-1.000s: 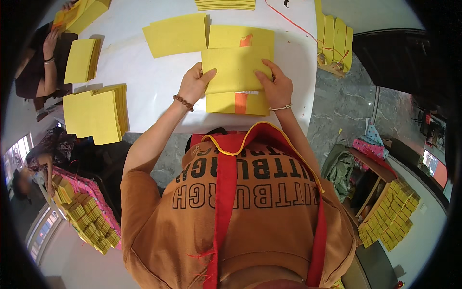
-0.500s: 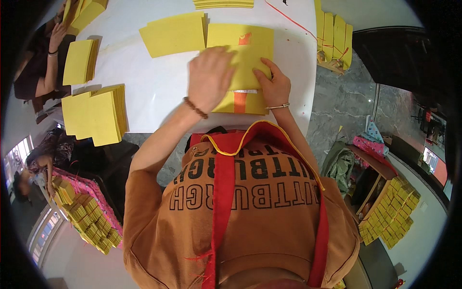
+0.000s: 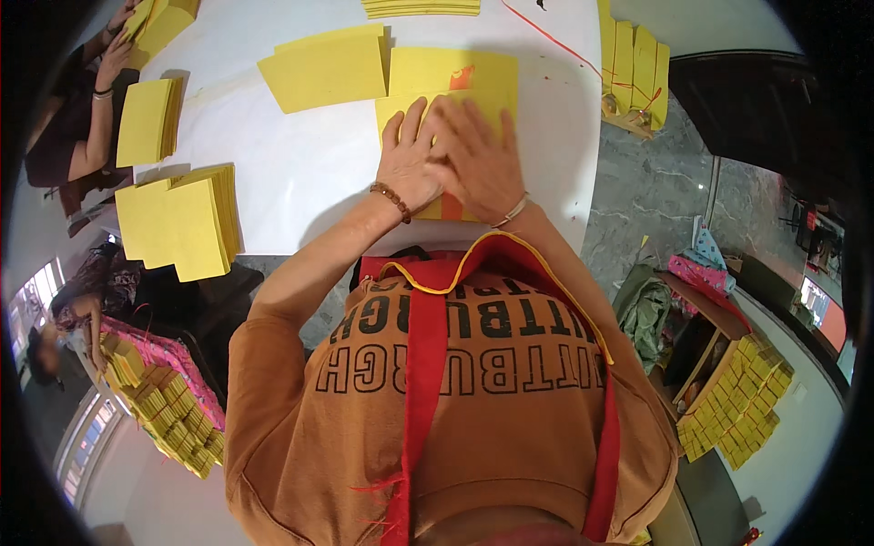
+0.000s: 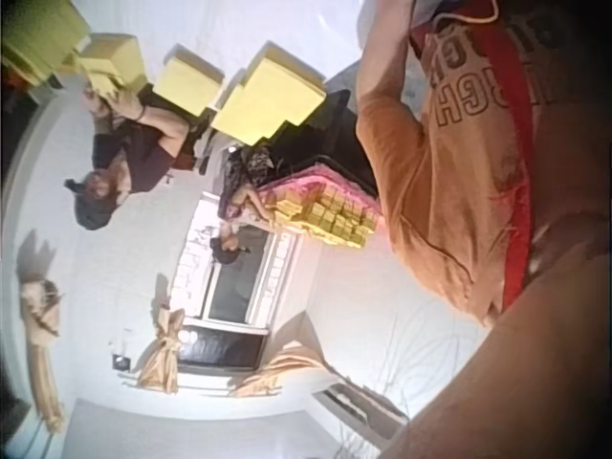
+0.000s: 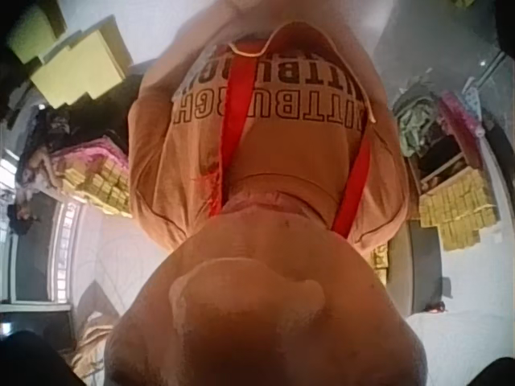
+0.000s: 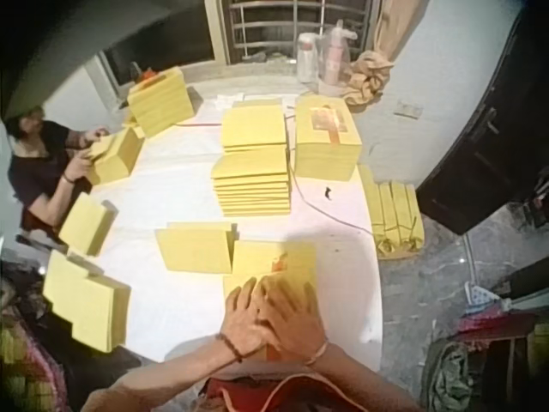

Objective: Folding and stacking sheets of yellow ceremonial joss paper at a work table.

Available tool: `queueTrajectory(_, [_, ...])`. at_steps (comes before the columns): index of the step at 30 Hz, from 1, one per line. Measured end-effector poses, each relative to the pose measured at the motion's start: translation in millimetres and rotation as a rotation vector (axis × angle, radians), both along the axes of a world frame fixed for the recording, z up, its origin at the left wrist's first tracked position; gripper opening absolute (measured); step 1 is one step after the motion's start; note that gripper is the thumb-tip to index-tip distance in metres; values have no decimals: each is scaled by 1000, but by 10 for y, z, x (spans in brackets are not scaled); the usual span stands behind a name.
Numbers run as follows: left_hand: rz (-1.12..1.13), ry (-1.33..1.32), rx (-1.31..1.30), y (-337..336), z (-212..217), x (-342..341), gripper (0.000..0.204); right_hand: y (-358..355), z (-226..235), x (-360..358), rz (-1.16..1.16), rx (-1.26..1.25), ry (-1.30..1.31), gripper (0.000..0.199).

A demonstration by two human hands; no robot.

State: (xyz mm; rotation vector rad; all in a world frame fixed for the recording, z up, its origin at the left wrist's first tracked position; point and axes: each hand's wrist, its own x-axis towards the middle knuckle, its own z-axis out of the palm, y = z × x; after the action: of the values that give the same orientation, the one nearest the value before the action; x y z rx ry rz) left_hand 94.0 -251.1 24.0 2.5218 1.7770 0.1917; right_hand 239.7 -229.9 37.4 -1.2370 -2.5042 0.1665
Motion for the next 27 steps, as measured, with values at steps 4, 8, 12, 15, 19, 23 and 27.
queueTrajectory(4, [55,-363,43,17,-28,-36,42,0,-207,-44,59,-127,152,60])
queueTrajectory(8, [53,-863,-96,54,-74,-254,38,-23,-209,-78,42,-58,7,63])
queueTrajectory(12, [17,-695,43,-68,250,-394,43,-31,-176,-108,49,-76,-83,63])
queueTrajectory(15, [-31,-412,-13,-223,13,-492,54,-33,-188,-122,58,-66,-109,63])
queueTrajectory(19, [-66,-219,-52,-255,8,-497,57,-26,-206,-131,47,-63,-130,65])
queueTrajectory(23, [-188,-37,117,-243,172,-371,55,5,-257,-80,61,-46,-191,63])
queueTrajectory(27, [-278,46,218,-222,246,-173,53,158,-176,139,148,-296,176,57])
